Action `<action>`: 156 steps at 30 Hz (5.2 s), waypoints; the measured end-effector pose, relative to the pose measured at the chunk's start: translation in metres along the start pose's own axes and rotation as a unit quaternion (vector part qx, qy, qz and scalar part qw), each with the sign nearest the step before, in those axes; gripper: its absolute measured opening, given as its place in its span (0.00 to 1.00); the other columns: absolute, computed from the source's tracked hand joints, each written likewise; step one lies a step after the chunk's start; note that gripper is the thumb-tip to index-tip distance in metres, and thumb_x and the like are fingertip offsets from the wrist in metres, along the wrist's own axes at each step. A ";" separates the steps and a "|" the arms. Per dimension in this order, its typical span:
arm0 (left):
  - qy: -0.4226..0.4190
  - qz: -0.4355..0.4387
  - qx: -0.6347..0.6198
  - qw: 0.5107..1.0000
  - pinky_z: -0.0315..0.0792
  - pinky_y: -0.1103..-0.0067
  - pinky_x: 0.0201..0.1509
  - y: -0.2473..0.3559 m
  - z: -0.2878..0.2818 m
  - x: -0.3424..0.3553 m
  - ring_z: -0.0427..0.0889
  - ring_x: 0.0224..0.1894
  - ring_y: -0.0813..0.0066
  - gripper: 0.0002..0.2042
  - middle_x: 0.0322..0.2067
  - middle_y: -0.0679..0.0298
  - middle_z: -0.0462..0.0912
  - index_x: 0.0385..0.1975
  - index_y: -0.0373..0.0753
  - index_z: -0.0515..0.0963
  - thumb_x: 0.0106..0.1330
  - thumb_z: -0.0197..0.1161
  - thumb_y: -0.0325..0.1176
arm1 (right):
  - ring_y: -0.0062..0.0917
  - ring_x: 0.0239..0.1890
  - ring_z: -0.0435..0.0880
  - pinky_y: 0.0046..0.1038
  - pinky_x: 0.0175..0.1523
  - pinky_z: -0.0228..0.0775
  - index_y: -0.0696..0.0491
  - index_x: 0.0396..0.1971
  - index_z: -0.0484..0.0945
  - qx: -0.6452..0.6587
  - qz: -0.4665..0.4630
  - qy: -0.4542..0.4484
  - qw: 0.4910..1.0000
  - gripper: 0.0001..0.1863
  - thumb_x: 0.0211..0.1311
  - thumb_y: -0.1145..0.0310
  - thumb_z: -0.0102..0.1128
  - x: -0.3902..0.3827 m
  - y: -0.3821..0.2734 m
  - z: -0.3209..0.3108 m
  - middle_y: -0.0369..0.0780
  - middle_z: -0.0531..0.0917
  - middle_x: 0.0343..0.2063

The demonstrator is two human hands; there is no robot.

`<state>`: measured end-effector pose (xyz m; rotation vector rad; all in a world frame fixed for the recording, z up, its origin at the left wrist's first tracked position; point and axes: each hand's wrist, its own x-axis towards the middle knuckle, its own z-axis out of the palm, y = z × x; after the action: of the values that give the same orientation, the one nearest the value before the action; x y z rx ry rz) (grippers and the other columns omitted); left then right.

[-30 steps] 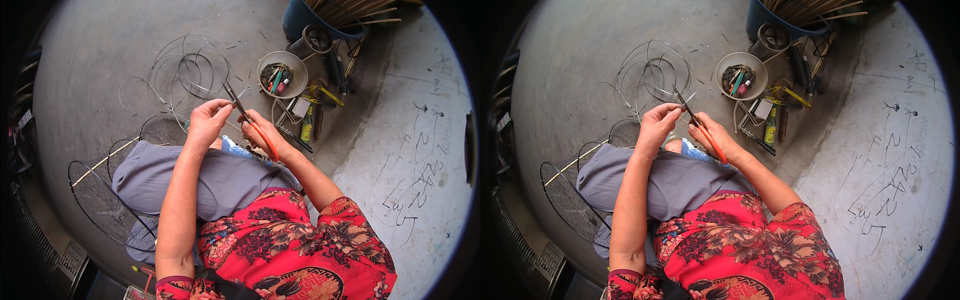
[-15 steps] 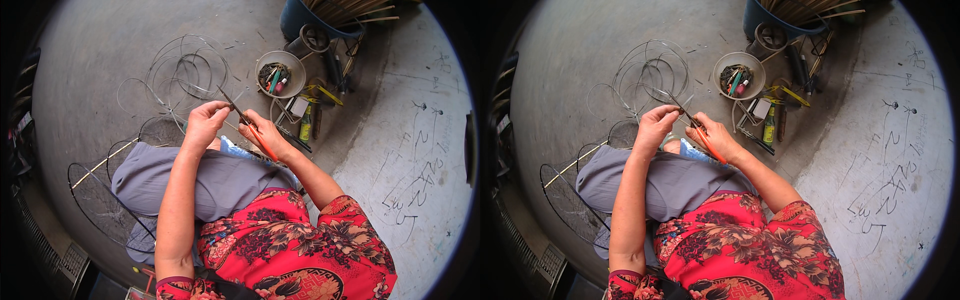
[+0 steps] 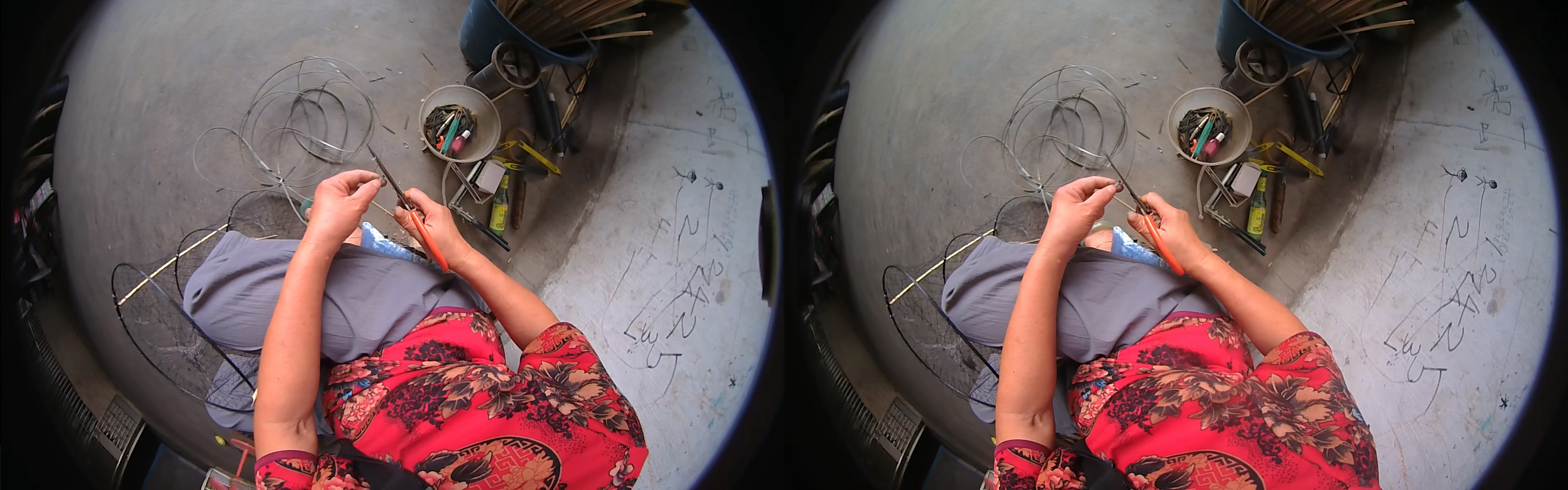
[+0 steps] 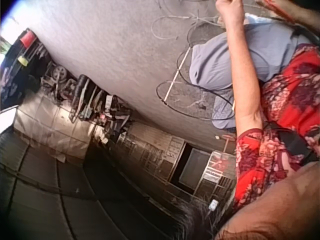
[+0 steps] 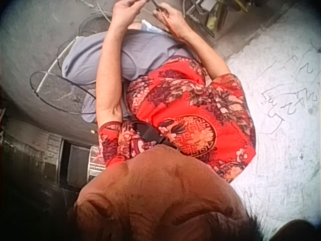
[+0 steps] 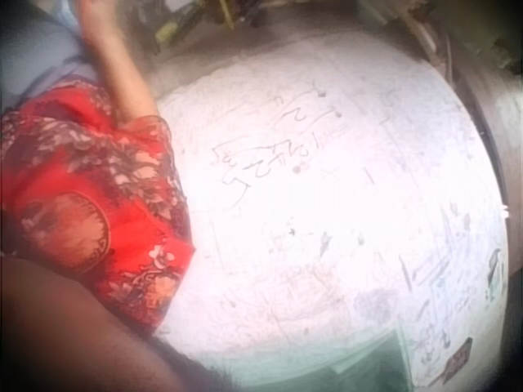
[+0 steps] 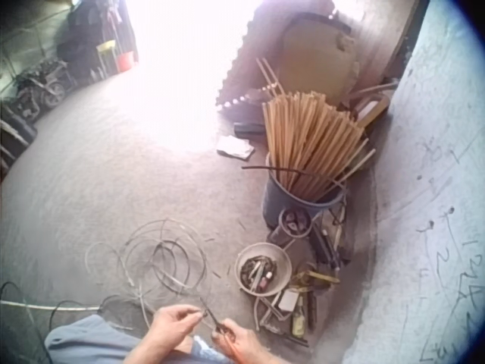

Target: The person uses pliers and scissors to cut and twist metal wires while repairing a wire mesh fishing cage. They handle bundles of wire and individual strands, attaching them to the circular frames of the cage.

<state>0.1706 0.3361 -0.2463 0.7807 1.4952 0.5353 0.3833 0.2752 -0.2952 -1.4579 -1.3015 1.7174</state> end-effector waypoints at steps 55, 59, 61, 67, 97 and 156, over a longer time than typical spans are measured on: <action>-0.008 0.032 0.052 0.998 0.68 0.81 0.32 -0.003 -0.003 0.002 0.74 0.29 0.89 0.07 0.27 0.75 0.82 0.40 0.33 0.89 0.76 0.69 0.30 | 0.18 0.34 0.72 0.27 0.41 0.70 0.55 0.50 0.78 -0.016 0.004 -0.031 0.999 0.30 0.81 0.38 0.65 -0.001 -0.012 0.001 0.34 0.76 0.29; -0.013 0.030 0.038 0.999 0.68 0.81 0.32 -0.002 -0.005 0.002 0.74 0.29 0.89 0.07 0.26 0.75 0.82 0.40 0.33 0.89 0.76 0.69 0.30 | 0.17 0.33 0.70 0.28 0.40 0.69 0.55 0.50 0.78 -0.009 -0.006 -0.019 1.000 0.29 0.82 0.40 0.66 -0.001 -0.012 0.002 0.33 0.75 0.28; -0.013 0.015 0.043 0.999 0.69 0.81 0.32 0.002 -0.004 0.000 0.75 0.28 0.88 0.07 0.26 0.74 0.82 0.40 0.32 0.88 0.76 0.68 0.30 | 0.16 0.28 0.70 0.25 0.33 0.68 0.53 0.51 0.79 0.001 -0.003 0.002 1.000 0.25 0.83 0.43 0.66 0.002 -0.011 0.003 0.31 0.76 0.27; -0.062 -0.005 0.054 0.997 0.65 0.83 0.27 0.012 0.000 -0.006 0.74 0.24 0.86 0.05 0.27 0.69 0.82 0.43 0.34 0.82 0.79 0.64 0.30 | 0.12 0.25 0.76 0.22 0.27 0.70 0.55 0.54 0.78 0.196 0.045 0.034 0.979 0.17 0.77 0.62 0.73 0.044 -0.033 0.008 0.31 0.81 0.28; 0.008 0.065 0.003 0.998 0.71 0.84 0.36 0.014 -0.005 -0.001 0.77 0.33 0.91 0.08 0.33 0.73 0.88 0.47 0.31 0.90 0.79 0.68 0.29 | 0.29 0.49 0.87 0.36 0.59 0.80 0.56 0.64 0.74 -0.075 -0.010 -0.106 0.992 0.31 0.83 0.44 0.65 0.020 -0.039 -0.018 0.46 0.88 0.46; 0.001 0.052 -0.020 0.998 0.70 0.85 0.36 0.017 -0.005 -0.001 0.76 0.32 0.91 0.08 0.34 0.74 0.89 0.49 0.34 0.91 0.79 0.70 0.31 | 0.32 0.46 0.87 0.37 0.57 0.80 0.55 0.62 0.76 -0.049 -0.025 -0.069 0.996 0.36 0.83 0.33 0.56 0.014 -0.041 -0.016 0.45 0.87 0.42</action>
<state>0.1679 0.3468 -0.2328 0.8296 1.4471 0.6422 0.3872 0.3083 -0.2638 -1.3672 -1.5017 1.7710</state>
